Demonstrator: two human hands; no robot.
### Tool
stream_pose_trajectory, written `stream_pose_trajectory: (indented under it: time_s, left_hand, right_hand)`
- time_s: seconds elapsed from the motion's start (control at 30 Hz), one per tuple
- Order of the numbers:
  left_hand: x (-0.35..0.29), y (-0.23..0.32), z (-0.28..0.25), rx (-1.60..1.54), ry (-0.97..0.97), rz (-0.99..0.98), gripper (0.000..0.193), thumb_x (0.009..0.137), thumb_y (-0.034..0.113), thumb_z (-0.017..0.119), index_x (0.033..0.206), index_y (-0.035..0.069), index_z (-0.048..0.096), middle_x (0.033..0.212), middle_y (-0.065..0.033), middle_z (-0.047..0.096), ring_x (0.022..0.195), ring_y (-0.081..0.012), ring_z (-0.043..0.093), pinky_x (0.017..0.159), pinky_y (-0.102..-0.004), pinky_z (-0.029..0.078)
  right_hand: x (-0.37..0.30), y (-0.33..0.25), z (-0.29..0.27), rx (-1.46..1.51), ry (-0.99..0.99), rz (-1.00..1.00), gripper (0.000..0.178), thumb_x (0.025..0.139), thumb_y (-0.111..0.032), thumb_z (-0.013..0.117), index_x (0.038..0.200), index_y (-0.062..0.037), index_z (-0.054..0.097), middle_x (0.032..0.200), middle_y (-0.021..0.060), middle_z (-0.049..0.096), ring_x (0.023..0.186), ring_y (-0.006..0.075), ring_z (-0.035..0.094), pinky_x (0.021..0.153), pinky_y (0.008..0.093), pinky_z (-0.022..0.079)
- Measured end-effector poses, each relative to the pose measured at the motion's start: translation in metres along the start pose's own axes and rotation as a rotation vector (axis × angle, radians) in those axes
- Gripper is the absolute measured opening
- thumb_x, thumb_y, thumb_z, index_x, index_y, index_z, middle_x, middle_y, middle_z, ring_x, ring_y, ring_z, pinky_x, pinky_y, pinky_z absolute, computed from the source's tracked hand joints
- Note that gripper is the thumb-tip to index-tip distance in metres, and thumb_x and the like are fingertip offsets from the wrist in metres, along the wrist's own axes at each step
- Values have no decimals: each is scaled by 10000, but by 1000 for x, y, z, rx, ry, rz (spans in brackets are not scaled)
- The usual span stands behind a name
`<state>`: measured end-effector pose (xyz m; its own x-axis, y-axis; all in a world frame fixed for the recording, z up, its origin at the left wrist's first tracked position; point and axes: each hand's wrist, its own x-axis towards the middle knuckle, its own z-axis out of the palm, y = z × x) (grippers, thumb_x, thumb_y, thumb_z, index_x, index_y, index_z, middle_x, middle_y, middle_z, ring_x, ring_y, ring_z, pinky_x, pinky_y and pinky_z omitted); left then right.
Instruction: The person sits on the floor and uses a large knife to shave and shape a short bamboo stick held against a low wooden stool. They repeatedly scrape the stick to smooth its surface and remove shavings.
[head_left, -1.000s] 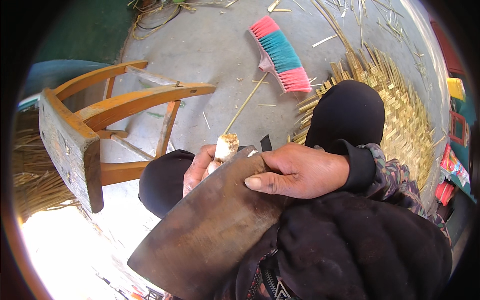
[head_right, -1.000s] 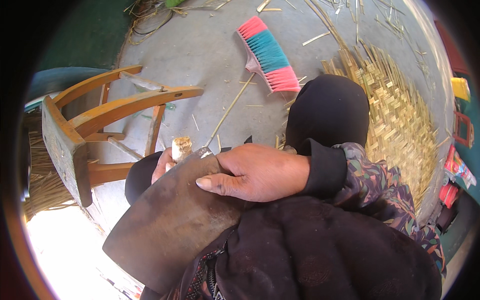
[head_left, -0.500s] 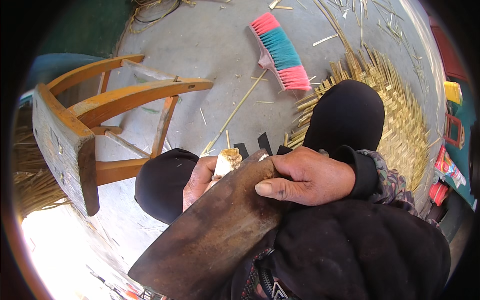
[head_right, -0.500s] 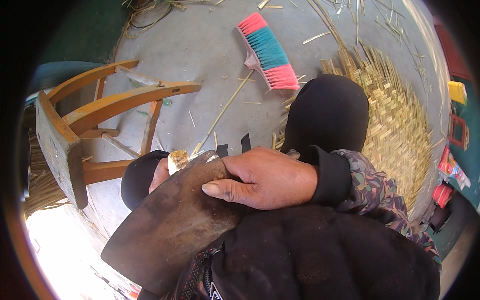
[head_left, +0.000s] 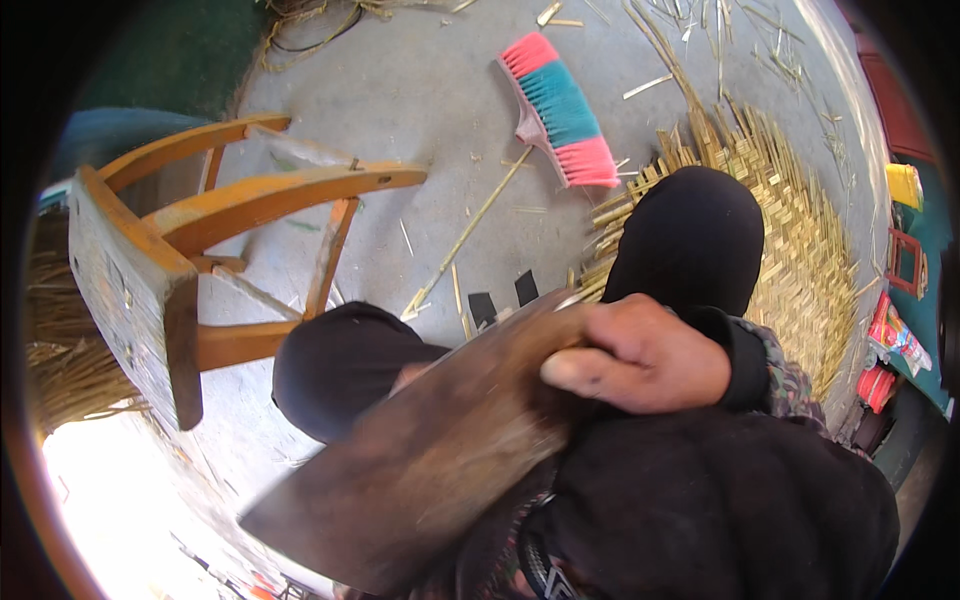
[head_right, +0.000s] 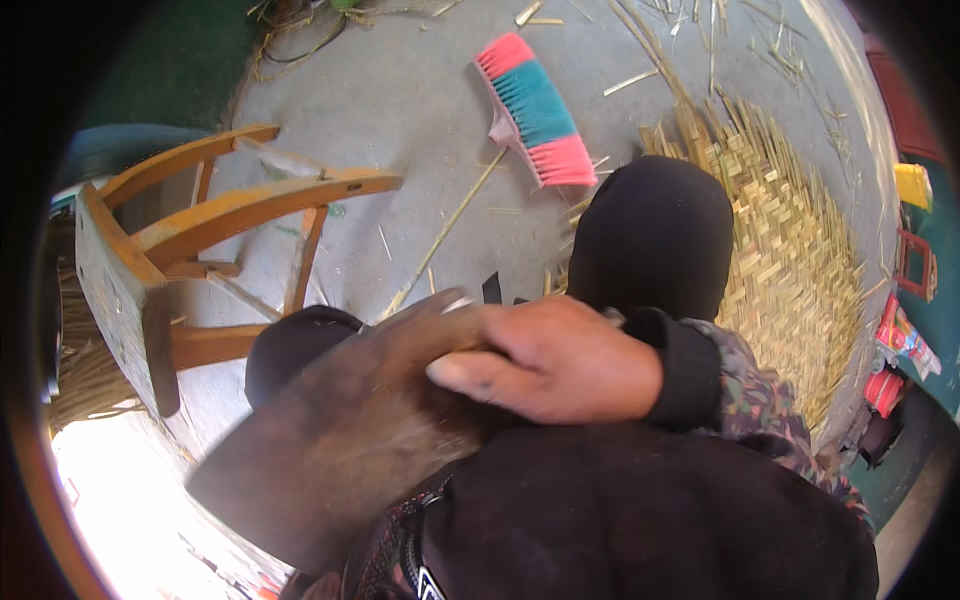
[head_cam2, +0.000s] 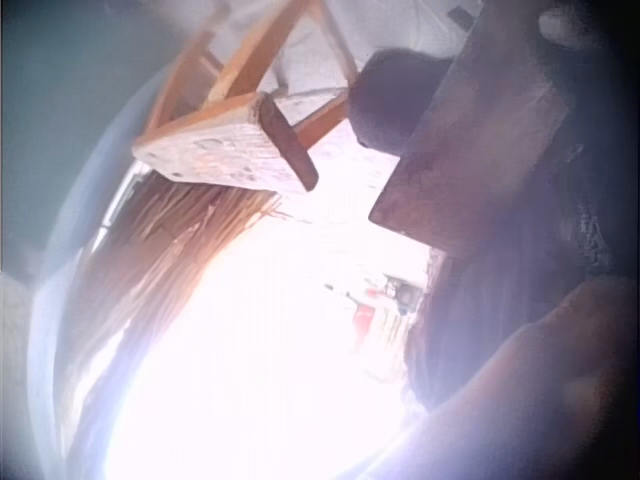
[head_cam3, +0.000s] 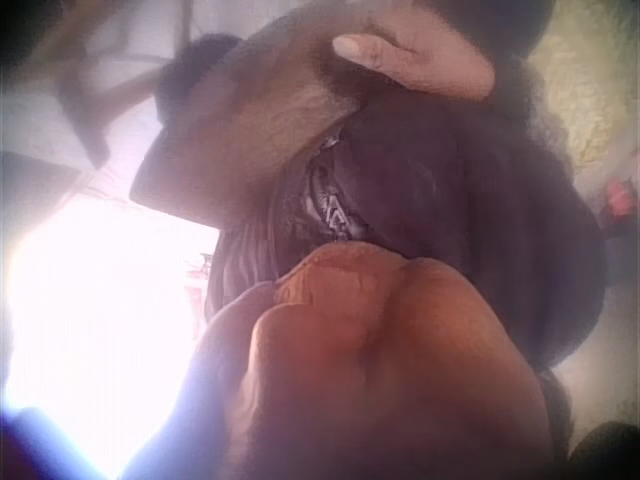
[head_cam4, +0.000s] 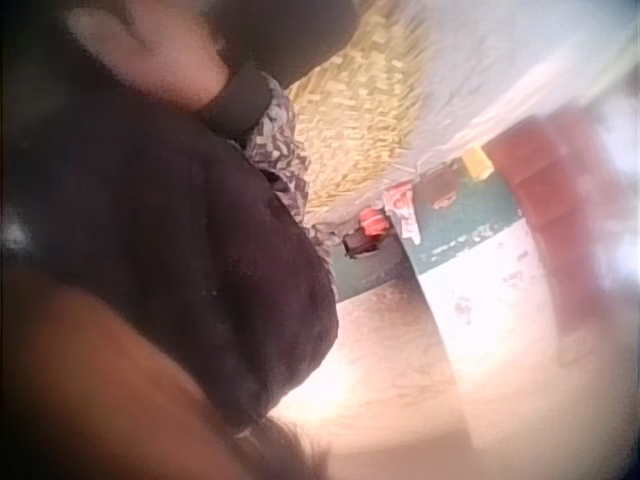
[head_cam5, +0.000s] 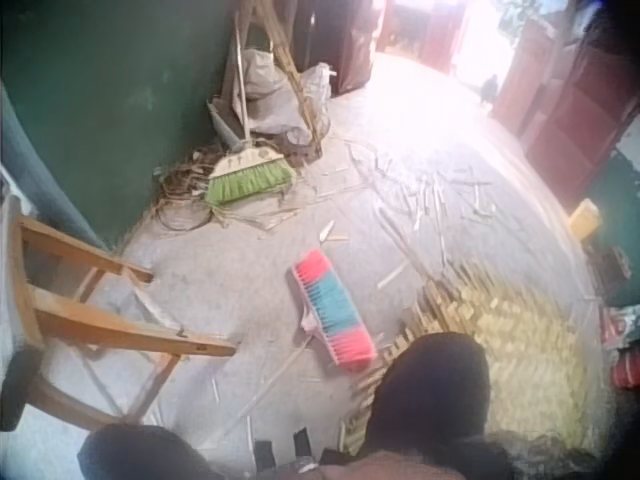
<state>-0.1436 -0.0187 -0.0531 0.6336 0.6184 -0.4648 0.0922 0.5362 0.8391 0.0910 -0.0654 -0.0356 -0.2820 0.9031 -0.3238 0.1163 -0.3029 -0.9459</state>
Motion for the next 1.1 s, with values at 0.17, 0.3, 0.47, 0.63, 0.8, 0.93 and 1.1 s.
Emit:
stream_pose_trajectory:
  time_s: [0.17,0.3,0.47,0.63,0.8,0.93,1.1]
  left_hand:
    - [12,0,-7,-127,128,43,395,965,379,490,1090,6,531,835,-65,615,700,-118,590,630,-238,495]
    - [29,5,-9,-150,96,83,396,965,379,490,1091,6,531,837,-68,615,698,-119,591,629,-238,495]
    - [36,10,-4,-139,-17,64,397,964,379,490,1092,6,530,840,-70,616,695,-120,591,627,-238,495]
    - [41,16,0,-151,-98,41,398,964,379,490,1094,5,530,842,-73,616,693,-122,591,626,-238,496]
    - [43,16,3,-151,-194,13,399,963,379,490,1095,5,529,845,-76,616,691,-123,591,625,-238,496]
    - [41,15,4,-137,-285,-9,399,963,380,490,1096,5,529,847,-78,617,689,-124,592,623,-238,497]
    - [39,11,4,-118,-351,-22,400,963,380,490,1097,5,528,849,-81,617,686,-125,592,622,-238,497]
  right_hand:
    - [-8,7,-4,-21,41,57,365,947,-370,534,1024,-18,590,792,128,642,742,289,642,668,334,488]
    - [12,10,-2,-62,-66,26,455,944,-454,494,911,-8,578,727,165,617,699,341,610,623,395,467]
    - [27,7,-2,-126,-202,26,539,946,-510,441,879,9,567,744,219,591,715,405,569,642,441,449]
    - [28,3,-2,-130,-224,45,571,940,-536,427,907,14,577,775,233,596,746,416,578,662,442,458]
    - [25,4,-4,-96,-224,31,572,937,-540,432,918,12,580,767,232,594,738,418,579,647,442,457]
    - [20,2,-5,-74,-227,39,569,930,-543,446,915,10,582,744,231,587,710,416,576,622,443,454]
    - [19,8,-1,-87,-199,32,573,924,-550,452,907,8,582,734,232,583,689,416,571,605,449,448]
